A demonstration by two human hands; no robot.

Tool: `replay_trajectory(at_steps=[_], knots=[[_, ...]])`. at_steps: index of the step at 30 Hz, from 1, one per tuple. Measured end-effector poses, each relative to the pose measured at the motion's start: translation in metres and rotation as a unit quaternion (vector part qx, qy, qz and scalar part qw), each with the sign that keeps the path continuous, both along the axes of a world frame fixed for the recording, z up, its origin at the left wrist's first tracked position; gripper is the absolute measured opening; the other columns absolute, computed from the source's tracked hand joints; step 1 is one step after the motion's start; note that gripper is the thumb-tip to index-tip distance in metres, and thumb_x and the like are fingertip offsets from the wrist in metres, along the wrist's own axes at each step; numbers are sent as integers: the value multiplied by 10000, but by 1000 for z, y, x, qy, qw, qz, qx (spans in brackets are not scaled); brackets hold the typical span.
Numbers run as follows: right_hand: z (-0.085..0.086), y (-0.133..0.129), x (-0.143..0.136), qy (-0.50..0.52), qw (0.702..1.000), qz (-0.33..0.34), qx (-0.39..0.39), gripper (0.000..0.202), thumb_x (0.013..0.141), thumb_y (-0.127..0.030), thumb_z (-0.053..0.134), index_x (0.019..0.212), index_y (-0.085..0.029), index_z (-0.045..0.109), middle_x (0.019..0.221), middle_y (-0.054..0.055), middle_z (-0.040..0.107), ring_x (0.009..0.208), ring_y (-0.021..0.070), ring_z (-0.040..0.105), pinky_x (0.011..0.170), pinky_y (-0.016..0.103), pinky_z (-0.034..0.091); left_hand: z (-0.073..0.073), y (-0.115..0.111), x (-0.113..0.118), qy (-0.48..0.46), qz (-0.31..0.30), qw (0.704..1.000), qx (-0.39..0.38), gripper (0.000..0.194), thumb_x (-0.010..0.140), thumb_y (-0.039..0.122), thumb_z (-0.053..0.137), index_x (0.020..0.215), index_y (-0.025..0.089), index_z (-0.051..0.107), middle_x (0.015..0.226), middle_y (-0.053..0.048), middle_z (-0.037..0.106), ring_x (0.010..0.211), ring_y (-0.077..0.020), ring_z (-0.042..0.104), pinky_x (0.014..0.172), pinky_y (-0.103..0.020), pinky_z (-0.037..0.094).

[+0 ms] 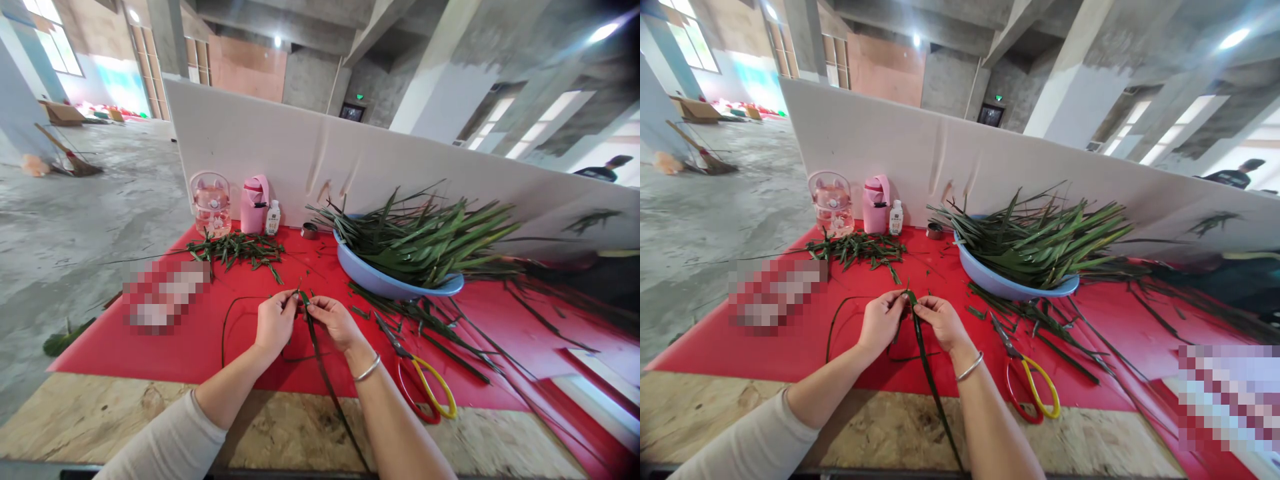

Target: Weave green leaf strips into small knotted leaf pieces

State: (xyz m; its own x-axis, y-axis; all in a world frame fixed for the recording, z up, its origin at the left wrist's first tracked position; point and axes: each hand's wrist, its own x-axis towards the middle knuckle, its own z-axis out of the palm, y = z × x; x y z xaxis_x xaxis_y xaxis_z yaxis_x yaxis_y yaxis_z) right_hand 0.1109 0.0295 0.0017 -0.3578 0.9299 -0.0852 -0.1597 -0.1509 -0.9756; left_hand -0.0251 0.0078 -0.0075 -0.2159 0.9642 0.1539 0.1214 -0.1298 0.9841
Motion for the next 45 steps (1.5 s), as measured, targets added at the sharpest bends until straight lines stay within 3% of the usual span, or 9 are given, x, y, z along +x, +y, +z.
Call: replay_trajectory(at_steps=[3, 5, 11, 19, 25, 29, 33, 38, 45], knots=[[-5, 2, -6, -95, 991, -47, 76, 185, 671, -331, 661, 682, -149, 624, 602, -19, 593, 569, 107, 505, 580, 229, 389, 1, -2, 3, -11, -14, 1000, 4, 245, 794, 277, 508, 916, 145, 676, 864, -64, 709, 799, -165, 649, 737, -253, 493], [-6, 2, -8, -94, 988, -69, 102, 151, 682, -305, 643, 694, -158, 610, 626, -18, 590, 594, 112, 513, 592, 231, 396, 1, -2, 4, -5, -22, 1000, 11, 250, 796, 275, 504, 921, 144, 677, 869, -65, 708, 806, -165, 646, 747, -254, 487], [-3, 0, -7, 56, 991, -90, 76, 244, 669, -322, 682, 868, -200, 611, 773, -4, 626, 713, 123, 577, 698, 251, 451, -2, -3, 4, 1, -36, 999, 10, 264, 806, 256, 478, 936, 141, 677, 786, -52, 704, 715, -153, 638, 661, -235, 482], [-11, 2, -8, -12, 989, -132, 72, 236, 606, -349, 738, 708, -166, 629, 635, -3, 620, 582, 135, 564, 605, 289, 490, 0, -8, 8, 34, -71, 996, 38, 274, 820, 264, 476, 960, 154, 684, 858, -59, 708, 767, -162, 645, 698, -233, 482], [1, -4, -12, -61, 981, -155, 103, 239, 620, -377, 724, 669, -177, 603, 582, -10, 584, 545, 128, 532, 548, 257, 460, 0, -7, 6, 64, -74, 994, 39, 277, 819, 276, 470, 930, 157, 694, 804, -45, 709, 721, -158, 637, 665, -225, 475], [8, -3, 0, -47, 997, -56, 7, 350, 701, -499, 630, 759, -154, 620, 630, 2, 614, 532, 99, 530, 493, 206, 408, 3, 1, -2, 56, -5, 998, 16, 253, 802, 254, 475, 885, 152, 691, 754, -43, 703, 688, -148, 632, 656, -227, 469], [10, -5, 13, -33, 994, 91, -57, 275, 686, -392, 689, 723, -126, 632, 652, 31, 653, 566, 107, 578, 547, 207, 435, 6, 6, -9, 45, 26, 999, -3, 267, 801, 301, 474, 877, 149, 680, 701, -35, 689, 651, -143, 629, 638, -232, 465], [13, -11, 16, 109, 980, 147, -74, 313, 662, -401, 702, 824, -146, 621, 697, 48, 669, 600, 140, 614, 591, 255, 474, 5, 6, -9, 45, 22, 999, -8, 270, 801, 323, 469, 810, 146, 672, 683, -36, 682, 639, -140, 626, 612, -225, 456], [8, -9, 14, 98, 968, 171, -154, 266, 742, -385, 590, 813, -130, 612, 706, 79, 676, 615, 148, 633, 648, 282, 490, 4, 6, -11, 86, 38, 995, 17, 299, 812, 335, 450, 914, 160, 670, 728, -38, 689, 643, -139, 620, 614, -227, 454]])
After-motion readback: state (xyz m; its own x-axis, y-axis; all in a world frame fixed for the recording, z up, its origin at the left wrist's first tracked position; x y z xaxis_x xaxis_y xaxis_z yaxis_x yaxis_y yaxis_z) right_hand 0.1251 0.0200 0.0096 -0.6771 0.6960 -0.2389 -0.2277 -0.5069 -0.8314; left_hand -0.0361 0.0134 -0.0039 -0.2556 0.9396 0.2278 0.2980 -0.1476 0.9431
